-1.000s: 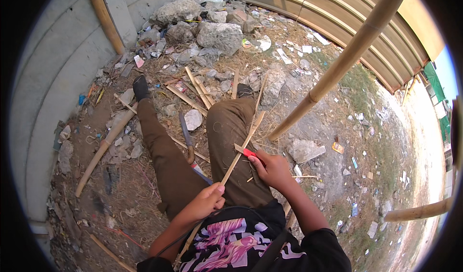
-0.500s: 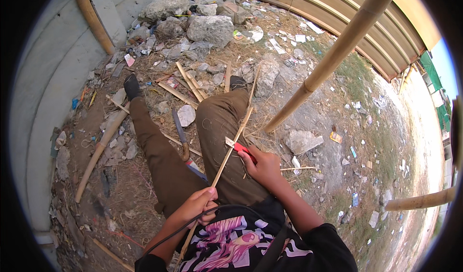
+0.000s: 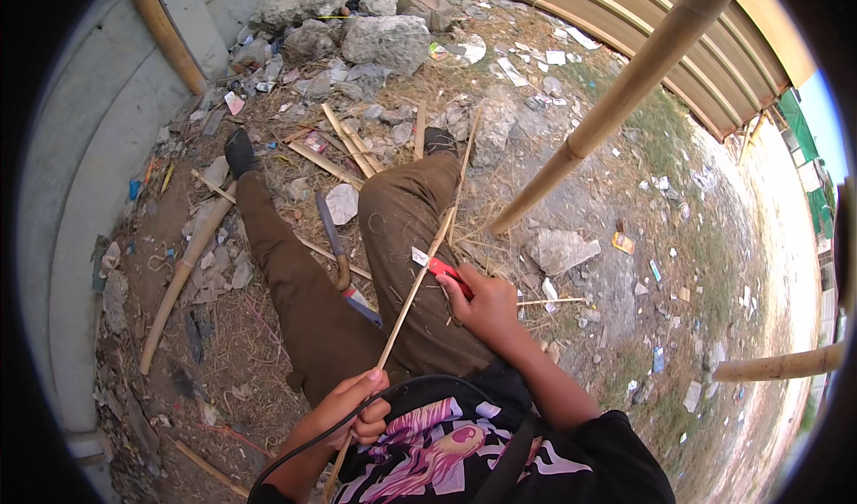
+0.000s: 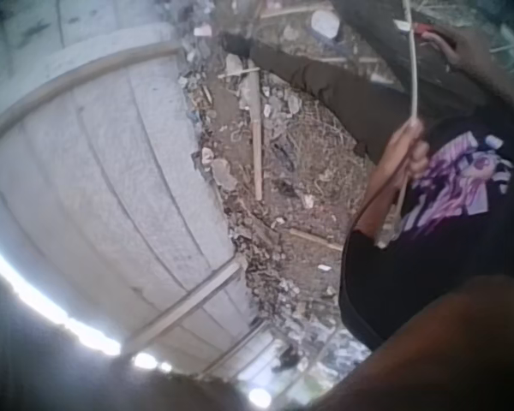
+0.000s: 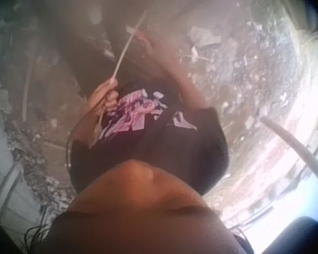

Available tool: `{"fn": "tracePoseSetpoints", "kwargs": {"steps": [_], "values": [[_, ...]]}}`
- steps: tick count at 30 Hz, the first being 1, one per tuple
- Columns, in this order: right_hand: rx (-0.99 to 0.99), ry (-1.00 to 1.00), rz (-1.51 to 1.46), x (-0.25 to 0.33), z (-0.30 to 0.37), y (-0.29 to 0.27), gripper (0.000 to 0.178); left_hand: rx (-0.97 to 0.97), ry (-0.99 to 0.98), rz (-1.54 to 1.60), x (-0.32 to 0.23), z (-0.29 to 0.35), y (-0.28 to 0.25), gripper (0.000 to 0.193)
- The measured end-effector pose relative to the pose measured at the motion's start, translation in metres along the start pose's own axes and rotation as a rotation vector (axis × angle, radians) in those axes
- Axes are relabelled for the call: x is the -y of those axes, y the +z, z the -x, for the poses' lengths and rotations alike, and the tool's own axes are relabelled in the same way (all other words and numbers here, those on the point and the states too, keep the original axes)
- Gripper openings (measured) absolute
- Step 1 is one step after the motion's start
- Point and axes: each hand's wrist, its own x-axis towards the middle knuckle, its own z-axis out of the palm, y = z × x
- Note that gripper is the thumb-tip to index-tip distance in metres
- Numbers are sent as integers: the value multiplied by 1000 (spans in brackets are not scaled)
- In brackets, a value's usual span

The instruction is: The person sits on the ground and uses a red utility knife to shave and smooth thin bamboo strips. They hold the strips with one hand and scrape along the length with the knife, occasionally repositioning the strips to work on different sides.

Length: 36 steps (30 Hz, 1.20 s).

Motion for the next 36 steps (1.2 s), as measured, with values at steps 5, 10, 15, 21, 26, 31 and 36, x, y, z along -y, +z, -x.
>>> {"fn": "tracePoseSetpoints", "kwargs": {"steps": [5, 10, 15, 21, 26, 31, 36], "values": [[-20, -8, -33, 2, 4, 0, 38, -18, 55, 29, 15, 7, 6, 33], [-23, -7, -54, 4, 7, 1, 36, -71, 53, -20, 31, 17, -1, 34], [-17, -15, -82, 8, 11, -1, 37, -64, 49, -62, 34, 28, -1, 36], [-16, -56, -130, 14, 11, -4, 35, -78, 6, -62, 39, 38, -8, 37], [76, -37, -67, 7, 10, -2, 37, -147, 85, -185, 44, 29, -18, 36], [306, -42, -11, -13, -10, -18, 47, -66, 88, -142, 32, 18, -21, 37], [355, -1, -97, -6, -10, -27, 46, -63, 75, -81, 37, 16, -25, 36]]}}
